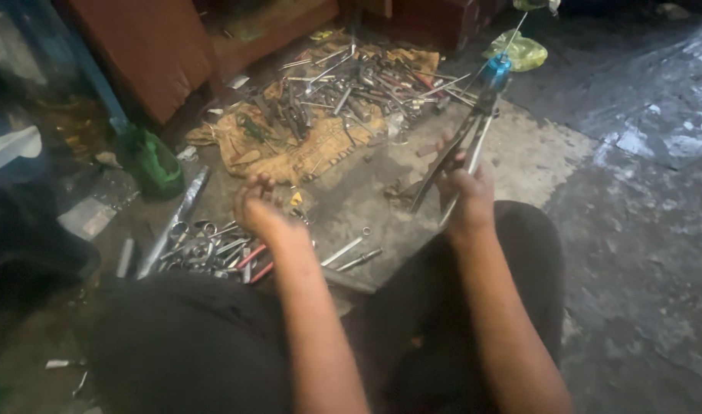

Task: The person wipes down various metal tools, including pliers, wrenches, and a long bolt, using a cloth while sitting on the floor.

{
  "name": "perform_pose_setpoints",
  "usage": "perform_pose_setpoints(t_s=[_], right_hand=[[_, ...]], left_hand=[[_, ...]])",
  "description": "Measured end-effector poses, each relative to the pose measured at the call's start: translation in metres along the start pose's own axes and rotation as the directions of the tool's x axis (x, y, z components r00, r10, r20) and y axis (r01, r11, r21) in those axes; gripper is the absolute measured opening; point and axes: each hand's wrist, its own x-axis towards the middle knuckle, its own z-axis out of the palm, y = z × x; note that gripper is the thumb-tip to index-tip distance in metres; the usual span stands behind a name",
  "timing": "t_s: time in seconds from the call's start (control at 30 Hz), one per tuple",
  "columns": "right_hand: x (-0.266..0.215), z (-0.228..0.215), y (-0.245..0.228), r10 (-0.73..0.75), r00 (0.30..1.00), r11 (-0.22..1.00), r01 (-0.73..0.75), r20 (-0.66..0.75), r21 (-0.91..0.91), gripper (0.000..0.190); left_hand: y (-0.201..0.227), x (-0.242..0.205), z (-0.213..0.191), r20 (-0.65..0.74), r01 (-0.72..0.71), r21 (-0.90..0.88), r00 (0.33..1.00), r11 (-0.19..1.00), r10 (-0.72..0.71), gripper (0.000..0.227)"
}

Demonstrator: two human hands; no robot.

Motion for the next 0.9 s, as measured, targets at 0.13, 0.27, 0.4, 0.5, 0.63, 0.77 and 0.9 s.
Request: perform_pose_setpoints(t_s=[0.13, 0.27, 0.4, 0.5, 0.63, 0.77, 0.9], right_hand=[[-0.002, 0.011, -0.015, -0.057, 0.998, 0.998, 0.057, 0.002, 0.041, 0.035], [-0.003, 0.013, -0.019, -0.077, 0.994, 0.997, 0.074, 0.072, 0.037, 0.041], [-0.006, 0.013, -0.012, -0.050, 0.999, 0.998, 0.051, 0.014, -0.024, 0.036], [0.008, -0.005, 0.005, -0.031, 0.999, 0.999, 0.031, -0.016, -0.037, 0.037], [0.031, -0.062, 0.041, -0.007, 0.987, 0.991, -0.014, -0.161, -0.130, 0.039], [0.053, -0.119, 0.070, 0.136, 0.935, 0.987, -0.156, -0.328, -0.037, 0.045], [0.067, -0.149, 0.087, 0.215, 0.892, 0.962, -0.263, -0.397, -0.071, 0.035]], left_hand=[[-0.008, -0.011, 0.005, 0.018, -0.167, -0.195, 0.985, 0.967, 0.173, 0.023], [-0.016, 0.002, -0.009, 0.017, -0.196, -0.202, 0.979, 0.959, 0.204, 0.022], [-0.031, 0.033, -0.037, -0.071, -0.330, -0.045, 0.942, 0.943, 0.327, 0.005], [-0.058, 0.052, -0.046, -0.236, -0.280, 0.157, 0.920, 0.947, 0.312, 0.007], [-0.135, 0.069, -0.036, -0.122, -0.374, 0.324, 0.895, 0.869, 0.430, 0.005], [-0.246, 0.077, -0.014, 0.042, -0.373, 0.235, 0.926, 0.898, 0.374, 0.024], [-0.342, 0.068, -0.015, 0.145, -0.269, 0.488, 0.963, 0.831, 0.226, 0.041]])
